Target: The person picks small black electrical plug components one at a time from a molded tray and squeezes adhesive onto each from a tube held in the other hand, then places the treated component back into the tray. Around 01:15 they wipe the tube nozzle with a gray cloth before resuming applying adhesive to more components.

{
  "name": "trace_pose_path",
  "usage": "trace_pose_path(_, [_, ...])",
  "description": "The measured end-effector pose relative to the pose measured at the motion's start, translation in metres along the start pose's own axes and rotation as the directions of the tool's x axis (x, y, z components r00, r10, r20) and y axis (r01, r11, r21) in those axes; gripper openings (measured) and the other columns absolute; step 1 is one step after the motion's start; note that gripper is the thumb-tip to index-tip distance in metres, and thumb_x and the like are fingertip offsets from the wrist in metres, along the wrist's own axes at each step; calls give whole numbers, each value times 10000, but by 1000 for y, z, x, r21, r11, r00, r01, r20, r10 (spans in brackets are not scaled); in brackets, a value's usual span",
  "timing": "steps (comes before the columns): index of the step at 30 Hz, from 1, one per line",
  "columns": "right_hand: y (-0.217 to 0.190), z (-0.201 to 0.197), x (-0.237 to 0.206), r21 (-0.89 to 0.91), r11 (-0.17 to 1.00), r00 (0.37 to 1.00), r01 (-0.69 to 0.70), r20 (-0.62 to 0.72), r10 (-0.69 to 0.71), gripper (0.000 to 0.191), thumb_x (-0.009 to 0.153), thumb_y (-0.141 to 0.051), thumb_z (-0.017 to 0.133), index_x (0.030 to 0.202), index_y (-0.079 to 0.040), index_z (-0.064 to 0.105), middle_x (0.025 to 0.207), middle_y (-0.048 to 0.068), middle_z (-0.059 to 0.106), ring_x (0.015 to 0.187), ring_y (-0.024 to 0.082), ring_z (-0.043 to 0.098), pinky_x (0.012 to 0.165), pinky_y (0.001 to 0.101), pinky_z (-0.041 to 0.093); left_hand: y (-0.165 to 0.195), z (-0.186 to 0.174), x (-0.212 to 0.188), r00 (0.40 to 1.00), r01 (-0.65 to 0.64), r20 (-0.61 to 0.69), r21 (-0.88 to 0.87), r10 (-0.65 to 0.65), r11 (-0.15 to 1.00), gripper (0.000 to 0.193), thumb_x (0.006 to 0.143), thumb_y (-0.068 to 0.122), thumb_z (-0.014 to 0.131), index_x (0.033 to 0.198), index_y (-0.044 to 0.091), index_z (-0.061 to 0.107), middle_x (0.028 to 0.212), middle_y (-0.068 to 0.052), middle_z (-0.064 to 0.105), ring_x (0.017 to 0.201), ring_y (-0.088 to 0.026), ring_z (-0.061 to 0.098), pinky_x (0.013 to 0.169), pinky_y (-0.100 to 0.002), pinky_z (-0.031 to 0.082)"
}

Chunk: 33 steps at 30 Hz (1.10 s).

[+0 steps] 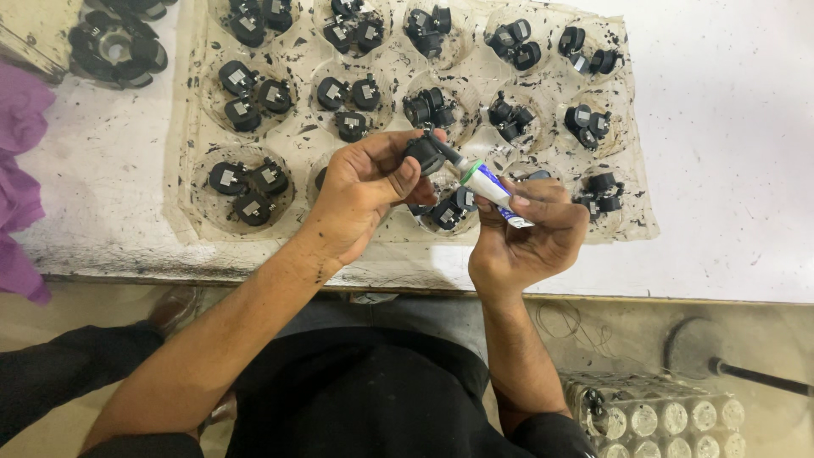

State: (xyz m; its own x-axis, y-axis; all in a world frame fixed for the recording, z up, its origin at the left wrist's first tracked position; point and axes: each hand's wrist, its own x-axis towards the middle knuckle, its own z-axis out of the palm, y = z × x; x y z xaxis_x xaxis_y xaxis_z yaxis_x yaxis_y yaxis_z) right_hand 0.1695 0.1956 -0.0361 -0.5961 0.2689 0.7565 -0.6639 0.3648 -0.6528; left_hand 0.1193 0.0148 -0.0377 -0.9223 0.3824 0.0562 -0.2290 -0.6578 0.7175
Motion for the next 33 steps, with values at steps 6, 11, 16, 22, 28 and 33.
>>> trace_pose_path(6, [6, -5, 1, 59, 998, 999, -35, -3, 35, 388, 963, 108, 791, 1123, -64, 483, 1013, 103, 625, 935, 139, 636, 790, 242, 603, 2, 0, 2, 1000, 16, -22, 70, -15, 997, 316, 986, 13, 707, 1302, -11, 700, 1094, -115, 745, 887, -167, 710, 838, -343, 651])
trace_pose_path(11, [20, -27, 12, 156, 984, 975, 85, -217, -50, 327, 984, 92, 769, 1172, -44, 539, 1028, 77, 617, 844, 94, 620, 685, 204, 578, 11, -4, 35, 978, -202, 105, 702, 181, 683, 430, 778, -34, 848, 1175, 48, 705, 1081, -68, 761, 932, -134, 779, 826, -263, 648])
trace_pose_path(16, [20, -49, 12, 185, 981, 971, 50, -240, -4, 346, 1067, 102, 752, 1241, -60, 500, 1133, 59, 565, 1021, 119, 644, 896, 248, 603, 26, -4, 68, 903, -422, 428, 878, 24, 228, 394, 771, 58, 856, 1145, 127, 752, 1038, -33, 769, 882, -129, 773, 796, -293, 648])
trace_pose_path(22, [17, -49, 9, 184, 982, 969, 46, -247, 1, 344, 1062, 109, 728, 1240, -61, 488, 1138, 56, 544, 1062, 128, 651, 921, 254, 607, 20, 0, 98, 658, -742, 690, 523, -303, -420, 289, 677, 265, 896, 888, 130, 753, 808, -45, 687, 751, -230, 728, 650, -386, 614])
trace_pose_path(28, [17, -49, 9, 227, 974, 972, 18, -231, 35, 338, 1064, 110, 709, 1234, -63, 474, 1114, 59, 550, 1066, 159, 685, 917, 283, 633, -7, -5, 109, 618, -760, 703, 420, -351, -496, 112, 760, 100, 810, 724, 173, 734, 756, -54, 709, 757, -262, 737, 637, -396, 608])
trace_pose_path(33, [18, -50, 8, 239, 971, 973, 21, -227, 35, 333, 1062, 105, 706, 1234, -64, 476, 1112, 58, 553, 1066, 160, 686, 917, 294, 642, -10, -7, 105, 628, -752, 686, 412, -368, -516, 99, 719, 131, 810, 670, 128, 724, 741, -85, 719, 736, -286, 737, 638, -402, 608])
